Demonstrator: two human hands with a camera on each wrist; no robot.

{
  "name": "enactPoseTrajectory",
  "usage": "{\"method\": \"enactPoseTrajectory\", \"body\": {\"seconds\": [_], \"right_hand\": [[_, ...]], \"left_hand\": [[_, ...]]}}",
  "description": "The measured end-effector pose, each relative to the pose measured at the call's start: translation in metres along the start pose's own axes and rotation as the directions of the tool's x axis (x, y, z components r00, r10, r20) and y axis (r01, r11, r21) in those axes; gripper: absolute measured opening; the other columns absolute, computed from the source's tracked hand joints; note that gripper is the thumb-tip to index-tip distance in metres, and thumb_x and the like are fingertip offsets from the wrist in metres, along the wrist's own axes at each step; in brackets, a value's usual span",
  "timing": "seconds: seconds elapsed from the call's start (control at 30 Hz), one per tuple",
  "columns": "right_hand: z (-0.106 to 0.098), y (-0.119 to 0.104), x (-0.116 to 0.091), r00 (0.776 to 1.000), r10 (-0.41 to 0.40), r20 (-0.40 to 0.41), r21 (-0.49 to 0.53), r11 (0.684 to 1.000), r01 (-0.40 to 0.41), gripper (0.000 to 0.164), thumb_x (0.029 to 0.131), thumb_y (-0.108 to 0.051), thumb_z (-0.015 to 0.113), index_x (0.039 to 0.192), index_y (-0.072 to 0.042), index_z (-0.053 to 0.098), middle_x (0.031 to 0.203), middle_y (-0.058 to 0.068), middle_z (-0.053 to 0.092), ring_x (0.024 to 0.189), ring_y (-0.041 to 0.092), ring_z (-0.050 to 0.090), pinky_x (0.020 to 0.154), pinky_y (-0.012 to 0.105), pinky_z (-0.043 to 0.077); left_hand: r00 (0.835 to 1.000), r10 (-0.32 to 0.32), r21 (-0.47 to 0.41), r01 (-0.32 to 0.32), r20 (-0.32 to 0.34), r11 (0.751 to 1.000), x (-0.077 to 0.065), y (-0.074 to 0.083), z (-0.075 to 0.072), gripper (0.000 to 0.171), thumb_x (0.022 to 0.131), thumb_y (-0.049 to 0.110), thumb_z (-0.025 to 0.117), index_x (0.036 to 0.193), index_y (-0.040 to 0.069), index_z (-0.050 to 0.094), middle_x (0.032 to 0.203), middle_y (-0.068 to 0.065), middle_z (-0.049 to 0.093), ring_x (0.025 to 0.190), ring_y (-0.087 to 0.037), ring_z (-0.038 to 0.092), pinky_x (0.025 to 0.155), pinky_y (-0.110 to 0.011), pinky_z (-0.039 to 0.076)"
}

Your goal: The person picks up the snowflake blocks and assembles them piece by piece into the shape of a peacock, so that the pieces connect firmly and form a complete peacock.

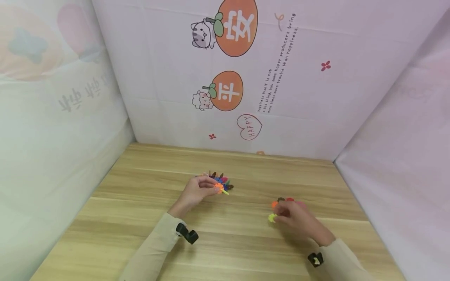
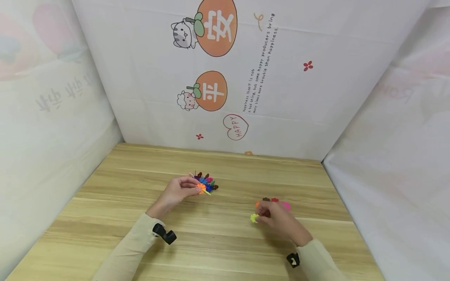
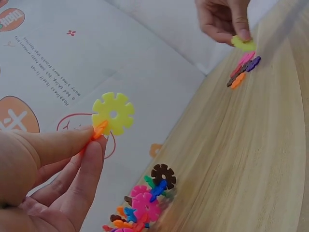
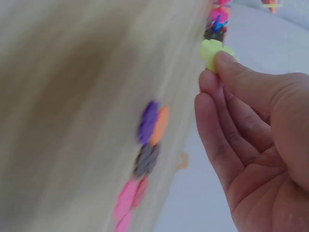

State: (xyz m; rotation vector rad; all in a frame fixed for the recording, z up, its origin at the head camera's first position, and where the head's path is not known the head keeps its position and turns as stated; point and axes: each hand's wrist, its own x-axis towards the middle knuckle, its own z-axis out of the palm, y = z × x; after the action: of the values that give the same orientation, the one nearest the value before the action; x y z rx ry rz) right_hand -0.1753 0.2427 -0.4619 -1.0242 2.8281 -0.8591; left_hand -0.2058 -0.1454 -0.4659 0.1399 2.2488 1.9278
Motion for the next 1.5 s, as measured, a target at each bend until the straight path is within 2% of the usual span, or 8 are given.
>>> {"method": "enactPoseTrajectory", "body": {"seconds": [0.13,0.23,0.37,0.63,0.8,1.03,1.2,1.5], "right_hand": [[0.002,-0.012,0.026,0.999,0.019,0.036,0.084,0.996,-0.022,0.009,0.095,-0.016,0.08,0.092,-0.013,0.072,0.086,-0.008,0.074,0.076,-0.003,0.064,0.067,0.02,0.059],[0.006,-0.019,0.047,0.999,0.028,0.036,0.147,0.989,-0.033,0.007,0.097,-0.017,0.077,0.096,-0.011,0.073,0.09,-0.005,0.076,0.081,0.001,0.068,0.074,0.022,0.061],[0.012,-0.028,0.073,0.999,0.02,-0.028,0.169,0.986,-0.015,0.006,0.096,-0.014,0.079,0.098,-0.012,0.073,0.092,-0.003,0.077,0.084,0.004,0.071,0.078,0.023,0.063],[0.024,-0.045,0.108,0.989,0.044,-0.138,0.243,0.97,-0.009,0.008,0.094,-0.016,0.081,0.099,-0.016,0.075,0.092,-0.002,0.077,0.084,0.006,0.072,0.078,0.023,0.063],[0.033,-0.048,0.119,0.977,0.05,-0.206,0.308,0.951,0.016,0.008,0.095,-0.014,0.08,0.101,-0.014,0.075,0.094,0.002,0.078,0.085,0.009,0.072,0.08,0.022,0.063],[0.04,-0.05,0.127,0.965,-0.009,-0.262,0.357,0.928,0.106,0.008,0.094,-0.01,0.079,0.101,-0.013,0.075,0.097,0.004,0.078,0.087,0.008,0.074,0.084,0.024,0.064],[0.041,-0.052,0.129,0.967,-0.063,-0.248,0.354,0.923,0.151,0.008,0.093,-0.008,0.079,0.099,-0.013,0.076,0.097,0.004,0.078,0.088,0.009,0.074,0.086,0.027,0.065],[0.044,-0.052,0.131,0.969,-0.107,-0.222,0.375,0.908,0.186,0.008,0.093,-0.006,0.079,0.099,-0.011,0.077,0.1,0.006,0.079,0.091,0.017,0.076,0.089,0.029,0.065]], "left_hand": [[1.0,0.02,0.012,-0.02,0.016,1.0,-0.001,0.0,0.002,0.025,0.092,0.02,0.084,0.114,0.009,0.077,0.114,-0.009,0.075,0.104,-0.018,0.07,0.09,-0.032,0.064],[0.999,0.036,0.02,-0.037,0.027,0.999,-0.001,0.0,0.003,0.024,0.094,0.019,0.082,0.114,0.008,0.077,0.113,-0.009,0.075,0.1,-0.017,0.07,0.092,-0.036,0.064],[0.998,0.046,0.025,-0.047,0.038,0.999,-0.002,0.0,0.005,0.023,0.096,0.018,0.08,0.116,0.006,0.077,0.114,-0.011,0.075,0.097,-0.015,0.07,0.096,-0.046,0.063],[0.995,0.058,-0.012,-0.057,0.083,0.998,-0.003,0.001,0.007,0.023,0.099,0.014,0.075,0.119,0.003,0.076,0.117,-0.016,0.074,0.099,-0.015,0.071,0.1,-0.052,0.062],[0.993,0.048,-0.026,-0.045,0.11,0.999,-0.002,0.0,0.007,0.025,0.1,0.014,0.074,0.122,0.002,0.075,0.118,-0.015,0.072,0.098,-0.014,0.07,0.1,-0.051,0.062],[0.991,0.033,-0.054,-0.026,0.128,0.998,-0.001,0.001,0.006,0.024,0.1,0.016,0.075,0.12,0.004,0.077,0.116,-0.011,0.074,0.098,-0.014,0.072,0.101,-0.05,0.062],[0.989,0.017,-0.069,-0.006,0.148,0.998,-0.002,0.003,0.006,0.023,0.1,0.017,0.075,0.12,0.006,0.077,0.117,-0.01,0.073,0.1,-0.014,0.072,0.099,-0.048,0.062],[0.982,0.038,-0.082,-0.024,0.184,0.996,0.0,0.002,0.004,0.025,0.101,0.015,0.074,0.122,0.003,0.076,0.117,-0.012,0.073,0.099,-0.015,0.073,0.1,-0.05,0.062]]}}
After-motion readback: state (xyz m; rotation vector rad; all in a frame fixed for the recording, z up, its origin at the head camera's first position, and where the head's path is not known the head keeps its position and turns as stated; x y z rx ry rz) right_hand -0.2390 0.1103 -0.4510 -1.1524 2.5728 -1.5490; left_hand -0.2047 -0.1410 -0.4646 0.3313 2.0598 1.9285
